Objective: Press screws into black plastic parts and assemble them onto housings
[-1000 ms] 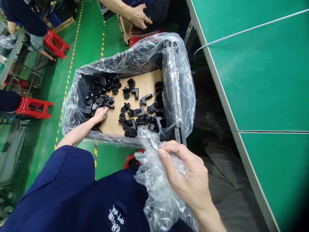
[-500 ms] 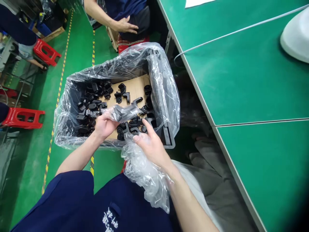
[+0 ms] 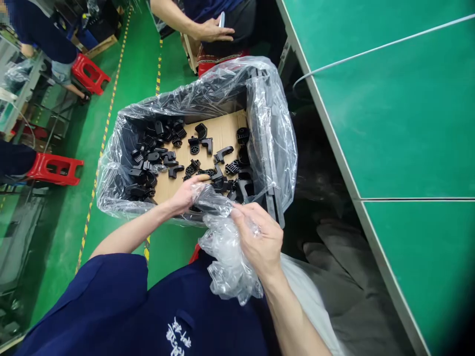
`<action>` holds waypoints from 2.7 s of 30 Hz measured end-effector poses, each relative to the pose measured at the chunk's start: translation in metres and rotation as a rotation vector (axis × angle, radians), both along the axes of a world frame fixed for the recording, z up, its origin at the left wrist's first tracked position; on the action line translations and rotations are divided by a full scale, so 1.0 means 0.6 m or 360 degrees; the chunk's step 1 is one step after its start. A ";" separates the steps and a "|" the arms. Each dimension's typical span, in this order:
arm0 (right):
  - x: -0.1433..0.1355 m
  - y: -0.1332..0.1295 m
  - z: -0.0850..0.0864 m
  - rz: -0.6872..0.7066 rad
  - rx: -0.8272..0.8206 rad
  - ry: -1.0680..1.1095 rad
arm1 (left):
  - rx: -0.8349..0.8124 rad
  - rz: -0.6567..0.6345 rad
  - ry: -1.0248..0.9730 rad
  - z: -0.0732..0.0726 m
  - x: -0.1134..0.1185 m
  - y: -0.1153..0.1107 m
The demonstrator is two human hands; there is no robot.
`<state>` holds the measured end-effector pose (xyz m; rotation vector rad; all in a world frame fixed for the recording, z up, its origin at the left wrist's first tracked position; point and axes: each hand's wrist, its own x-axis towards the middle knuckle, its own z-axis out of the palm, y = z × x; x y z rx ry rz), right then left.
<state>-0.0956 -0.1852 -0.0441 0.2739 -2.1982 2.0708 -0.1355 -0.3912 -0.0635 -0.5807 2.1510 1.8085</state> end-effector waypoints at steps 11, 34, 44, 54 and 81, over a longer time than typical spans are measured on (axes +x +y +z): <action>-0.002 0.039 0.048 -0.0086 0.0424 0.0382 | -0.1190 0.0075 -0.0123 -0.047 -0.079 -0.228; -0.001 0.004 0.015 0.0104 0.0512 -0.0056 | -0.0028 -0.0035 0.0906 0.032 0.012 -0.006; -0.003 -0.001 0.009 0.0196 0.0608 0.0269 | -0.0330 -0.0925 0.1248 0.050 0.035 0.022; -0.015 0.021 0.016 0.0016 0.0517 0.0408 | -0.0330 -0.0823 0.1039 0.003 0.017 0.006; 0.055 0.098 0.038 0.0023 0.0513 -0.0180 | -0.0127 -0.0371 0.0253 -0.090 -0.106 -0.071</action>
